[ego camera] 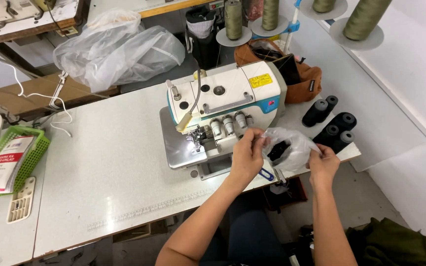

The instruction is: The worker gathers small fabric labels, places them into a plastic bag, and uses a small tool to perform maintenance or adjustments on an industrial sewing machine.

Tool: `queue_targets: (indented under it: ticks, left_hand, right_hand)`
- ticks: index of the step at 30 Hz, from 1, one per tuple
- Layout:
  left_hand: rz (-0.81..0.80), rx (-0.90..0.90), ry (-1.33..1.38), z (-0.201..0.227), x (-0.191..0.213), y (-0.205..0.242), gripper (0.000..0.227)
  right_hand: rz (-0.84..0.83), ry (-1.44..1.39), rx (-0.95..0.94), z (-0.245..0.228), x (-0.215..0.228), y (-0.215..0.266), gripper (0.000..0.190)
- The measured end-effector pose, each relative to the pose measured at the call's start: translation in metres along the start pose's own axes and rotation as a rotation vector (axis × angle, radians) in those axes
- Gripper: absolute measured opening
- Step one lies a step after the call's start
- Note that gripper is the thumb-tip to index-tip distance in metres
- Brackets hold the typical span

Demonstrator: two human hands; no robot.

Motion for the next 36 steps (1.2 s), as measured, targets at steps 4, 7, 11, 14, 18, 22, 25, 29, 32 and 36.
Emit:
queue_targets:
  ticks: [4,7,11,14,18,22,25,29,32,36]
  left_hand:
    - [0.032,-0.023,-0.088,-0.046,-0.003,-0.002,0.009]
    - [0.029,0.021,-0.130,-0.059,-0.004,-0.003,0.008]
    - [0.072,0.001,-0.077,-0.054,-0.001,0.000,0.009]
    - [0.131,-0.075,-0.070,-0.041,0.003,0.005,0.011]
    - [0.210,-0.162,-0.084,-0.024,0.018,0.023,0.010]
    - [0.268,-0.186,-0.001,-0.014,0.045,0.044,0.014]
    - [0.270,-0.059,0.013,-0.024,0.060,0.059,0.012]
    - [0.242,0.077,0.005,-0.045,0.069,0.076,0.011]
    - [0.238,0.126,0.004,-0.061,0.075,0.084,0.011]
    - [0.232,0.174,0.026,-0.071,0.080,0.093,0.009]
  right_hand:
    - [-0.097,-0.013,0.009,-0.041,-0.010,0.027,0.031]
    - [-0.103,0.475,0.233,-0.114,-0.019,0.072,0.054]
    - [-0.146,0.620,0.334,-0.148,-0.036,0.111,0.055]
    - [-0.234,0.618,0.356,-0.102,-0.050,0.093,0.043]
    - [-0.226,0.608,0.447,-0.020,-0.045,0.048,0.027]
    - [-0.116,0.690,0.531,-0.032,-0.033,0.038,0.026]
    - [0.061,0.615,0.783,-0.074,-0.029,0.063,0.046]
    - [0.046,0.647,1.029,-0.119,-0.055,0.116,0.035]
    - [-0.132,0.654,1.092,-0.099,-0.077,0.126,0.027]
    - [-0.407,0.835,0.796,-0.030,-0.094,0.084,0.022]
Point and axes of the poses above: each hand's wrist, its own y-axis away from the middle knuckle, its own x-axis out of the back of the hand, z = x × y, the point moved 6 cm from there along -y, towards the middle knuckle, and after that the axes turned 9 degrees about -z, right-handed, at the moved point
